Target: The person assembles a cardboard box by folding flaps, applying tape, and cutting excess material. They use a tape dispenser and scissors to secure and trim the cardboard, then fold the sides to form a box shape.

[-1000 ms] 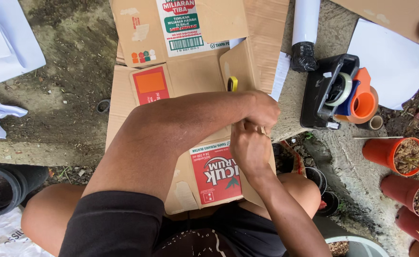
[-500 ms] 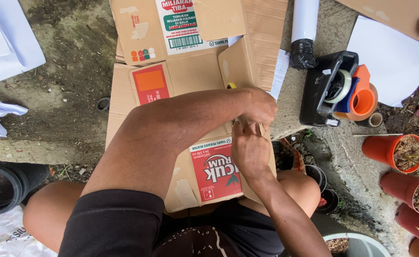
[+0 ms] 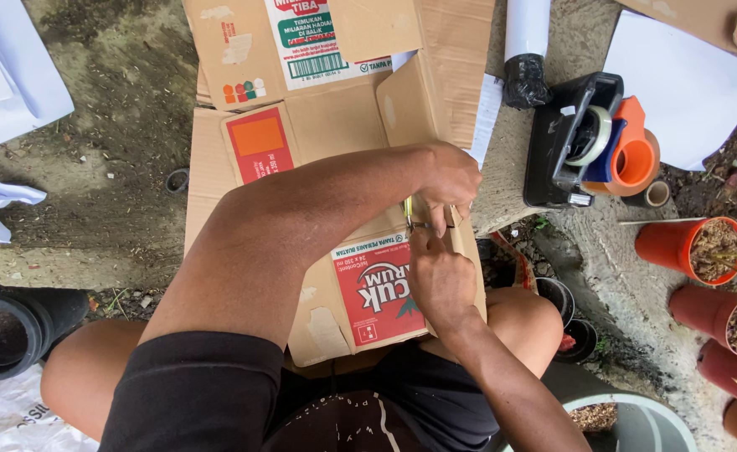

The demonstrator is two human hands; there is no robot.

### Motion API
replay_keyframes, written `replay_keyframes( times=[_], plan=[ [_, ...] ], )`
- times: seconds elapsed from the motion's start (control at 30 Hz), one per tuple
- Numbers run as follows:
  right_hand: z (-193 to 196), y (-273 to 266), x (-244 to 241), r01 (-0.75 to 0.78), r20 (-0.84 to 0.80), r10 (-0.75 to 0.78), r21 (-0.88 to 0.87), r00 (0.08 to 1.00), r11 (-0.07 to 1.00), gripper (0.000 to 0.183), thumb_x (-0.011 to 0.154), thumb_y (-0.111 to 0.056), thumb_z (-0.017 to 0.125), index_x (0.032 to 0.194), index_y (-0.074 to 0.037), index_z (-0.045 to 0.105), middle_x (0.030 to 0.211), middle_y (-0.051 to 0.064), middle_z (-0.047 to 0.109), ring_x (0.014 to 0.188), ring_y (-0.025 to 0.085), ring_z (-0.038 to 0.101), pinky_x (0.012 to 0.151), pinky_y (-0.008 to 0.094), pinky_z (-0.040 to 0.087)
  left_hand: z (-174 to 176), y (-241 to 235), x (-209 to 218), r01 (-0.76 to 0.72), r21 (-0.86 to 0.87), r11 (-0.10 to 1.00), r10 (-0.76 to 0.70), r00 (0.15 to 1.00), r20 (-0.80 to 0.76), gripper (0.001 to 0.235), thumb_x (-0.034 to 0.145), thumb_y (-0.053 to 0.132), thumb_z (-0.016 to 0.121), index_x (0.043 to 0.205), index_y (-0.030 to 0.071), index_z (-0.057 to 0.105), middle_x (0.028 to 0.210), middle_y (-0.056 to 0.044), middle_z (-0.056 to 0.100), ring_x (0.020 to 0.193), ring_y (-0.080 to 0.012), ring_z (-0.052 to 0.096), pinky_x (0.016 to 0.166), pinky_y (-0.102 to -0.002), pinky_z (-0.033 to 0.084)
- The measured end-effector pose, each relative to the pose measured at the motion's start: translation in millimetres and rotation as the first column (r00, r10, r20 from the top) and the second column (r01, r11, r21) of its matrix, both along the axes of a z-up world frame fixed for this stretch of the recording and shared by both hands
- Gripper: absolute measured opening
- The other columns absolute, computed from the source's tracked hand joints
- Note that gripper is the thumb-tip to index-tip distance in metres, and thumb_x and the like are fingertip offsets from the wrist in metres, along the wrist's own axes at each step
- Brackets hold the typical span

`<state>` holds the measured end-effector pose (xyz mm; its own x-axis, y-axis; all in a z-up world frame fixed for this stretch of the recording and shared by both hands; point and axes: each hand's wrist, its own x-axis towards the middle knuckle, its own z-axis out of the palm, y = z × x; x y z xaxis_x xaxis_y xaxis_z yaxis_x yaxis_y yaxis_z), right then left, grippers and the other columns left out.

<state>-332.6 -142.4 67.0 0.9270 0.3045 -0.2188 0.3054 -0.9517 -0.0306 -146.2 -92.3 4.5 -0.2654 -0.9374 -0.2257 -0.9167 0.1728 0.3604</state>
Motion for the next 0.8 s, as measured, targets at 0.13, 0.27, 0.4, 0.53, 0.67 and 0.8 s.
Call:
replay_keyframes(
  times=[0.13,0.27,0.4,0.53,0.67,0.8],
  plan=[
    [3.7,2.4,0.6,-0.024,0.035,0.026,-0.053,0.999,0.998,0.025,0.080,-0.003,0.070,0.104,0.000,0.067,0.071,0.009,0.071,0.046,0.021,0.068,0.041,0.034,0.055,-3.8,-3.8,0.7,0.010,-0.048,0.999,-0.010,1.000,-0.017,0.059,0.081,0.075,0.067,0.095,0.018,0.078,0.078,-0.012,0.074,0.081,-0.0326,0.074,0.075,-0.046,0.061],
    [3.8,4.8,-1.1,-0.021,0.110,0.020,0.011,0.994,1.000,0.033,0.073,-0.003,0.069,0.106,-0.001,0.070,0.081,0.014,0.073,0.045,0.022,0.067,0.040,0.034,0.055,-10.9,-2.8,1.8,0.043,-0.099,0.994,-0.043,0.999,0.001,0.057,0.083,0.074,0.064,0.098,0.021,0.079,0.080,-0.011,0.075,0.083,-0.0345,0.072,0.076,-0.047,0.059],
    [3.1,4.5,-1.1,-0.030,0.147,0.026,0.027,0.989,0.999,0.034,0.073,-0.003,0.069,0.107,-0.001,0.071,0.085,0.015,0.073,0.048,0.022,0.067,0.041,0.033,0.055,-11.8,-1.8,0.5,0.033,-0.086,0.996,-0.032,0.999,0.013,0.061,0.083,0.077,0.062,0.109,0.024,0.076,0.080,-0.012,0.075,0.083,-0.0351,0.072,0.075,-0.047,0.059],
    [2.4,3.6,-3.5,-0.017,0.126,0.014,0.026,0.992,1.000,0.031,0.080,-0.003,0.071,0.111,-0.001,0.071,0.079,0.013,0.071,0.048,0.022,0.067,0.042,0.033,0.055,-11.6,-1.2,-0.7,-0.006,-0.061,0.998,0.005,1.000,-0.021,0.060,0.080,0.076,0.063,0.116,0.028,0.074,0.080,-0.012,0.075,0.083,-0.0352,0.072,0.075,-0.047,0.058],
    [-2.0,2.9,-2.7,-0.024,0.084,0.022,0.021,0.996,1.000,0.035,0.074,-0.004,0.070,0.108,-0.001,0.071,0.085,0.014,0.073,0.051,0.022,0.069,0.043,0.034,0.056,-15.1,-0.6,0.1,0.032,-0.093,0.995,-0.033,0.999,-0.008,0.056,0.085,0.073,0.063,0.112,0.026,0.076,0.081,-0.012,0.075,0.086,-0.0361,0.071,0.076,-0.048,0.057],
    [-3.0,0.8,-6.0,-0.033,0.071,0.034,-0.007,0.997,0.999,0.039,0.070,-0.006,0.071,0.109,0.000,0.070,0.096,0.019,0.075,0.051,0.021,0.070,0.044,0.033,0.057,-20.8,1.5,1.0,0.011,-0.142,0.990,-0.018,0.998,-0.052,0.055,0.081,0.071,0.066,0.108,0.024,0.077,0.081,-0.012,0.075,0.084,-0.0369,0.071,0.074,-0.049,0.056]
  ],
)
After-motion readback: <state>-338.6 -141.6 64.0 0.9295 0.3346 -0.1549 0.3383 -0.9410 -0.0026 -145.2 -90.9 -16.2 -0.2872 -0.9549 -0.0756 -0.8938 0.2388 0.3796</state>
